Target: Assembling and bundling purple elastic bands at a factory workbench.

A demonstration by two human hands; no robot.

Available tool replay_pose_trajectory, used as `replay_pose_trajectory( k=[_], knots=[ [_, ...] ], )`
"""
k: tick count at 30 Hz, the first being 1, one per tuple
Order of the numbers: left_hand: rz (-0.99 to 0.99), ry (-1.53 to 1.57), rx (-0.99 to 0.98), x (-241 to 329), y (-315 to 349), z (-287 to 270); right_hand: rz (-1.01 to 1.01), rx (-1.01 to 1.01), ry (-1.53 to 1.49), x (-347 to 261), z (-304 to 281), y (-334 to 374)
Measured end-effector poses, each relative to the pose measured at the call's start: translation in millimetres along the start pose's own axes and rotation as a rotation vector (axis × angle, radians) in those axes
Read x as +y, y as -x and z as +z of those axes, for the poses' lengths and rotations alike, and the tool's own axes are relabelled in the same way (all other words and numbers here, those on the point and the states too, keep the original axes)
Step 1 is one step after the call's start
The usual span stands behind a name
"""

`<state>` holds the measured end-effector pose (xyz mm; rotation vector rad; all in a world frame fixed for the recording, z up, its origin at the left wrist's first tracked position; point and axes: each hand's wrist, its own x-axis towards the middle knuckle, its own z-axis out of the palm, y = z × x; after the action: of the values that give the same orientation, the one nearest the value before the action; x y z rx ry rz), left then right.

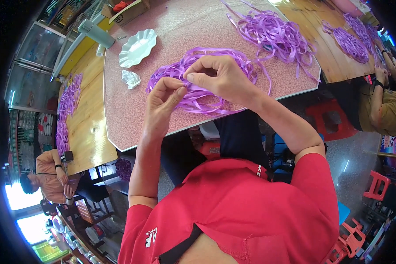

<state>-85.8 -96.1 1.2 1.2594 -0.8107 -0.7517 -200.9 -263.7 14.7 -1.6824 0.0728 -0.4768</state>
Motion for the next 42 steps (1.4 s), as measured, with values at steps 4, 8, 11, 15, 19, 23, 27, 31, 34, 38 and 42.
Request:
replay_pose_trajectory(
  k=[4,8,11,15,19,23,27,31,34,38,42],
  knots=[
    [0.022,0.064,0.029,2.1,2.9,-1.0,0.156,-0.039,-0.255,-12.8,0.2,-0.3],
    [-0.030,0.166,0.084,1.0,6.6,-3.8,0.273,-0.039,-0.279,-7.7,-9.2,-0.3],
    [-0.076,0.349,0.040,-4.5,10.0,-7.6,0.354,-0.034,-0.358,-0.7,-8.5,-0.5],
    [-0.068,0.600,0.079,-4.6,11.0,0.0,0.333,-0.011,-0.294,4.8,2.5,1.6],
    [0.149,0.249,0.261,-2.3,6.3,15.1,0.175,0.010,-0.221,13.9,14.4,8.1],
    [0.705,-0.759,0.233,-4.6,1.4,3.2,0.258,0.008,-0.312,2.1,14.9,4.1],
    [0.845,-1.047,0.148,8.3,-3.9,0.8,0.317,0.007,-0.275,2.5,15.5,2.5],
    [0.844,-1.009,0.161,9.4,-3.4,-1.8,0.317,0.069,-0.388,-2.8,24.4,0.1],
    [0.720,-0.831,0.236,5.6,2.9,4.1,0.303,0.098,-0.479,5.5,30.1,1.2],
    [0.269,0.051,0.188,-8.2,4.6,7.8,0.216,0.172,-0.555,1.7,47.0,1.4],
    [-0.107,0.729,-0.004,-1.7,1.2,3.7,-0.230,0.232,-0.206,18.8,47.6,-5.4]
  ],
)
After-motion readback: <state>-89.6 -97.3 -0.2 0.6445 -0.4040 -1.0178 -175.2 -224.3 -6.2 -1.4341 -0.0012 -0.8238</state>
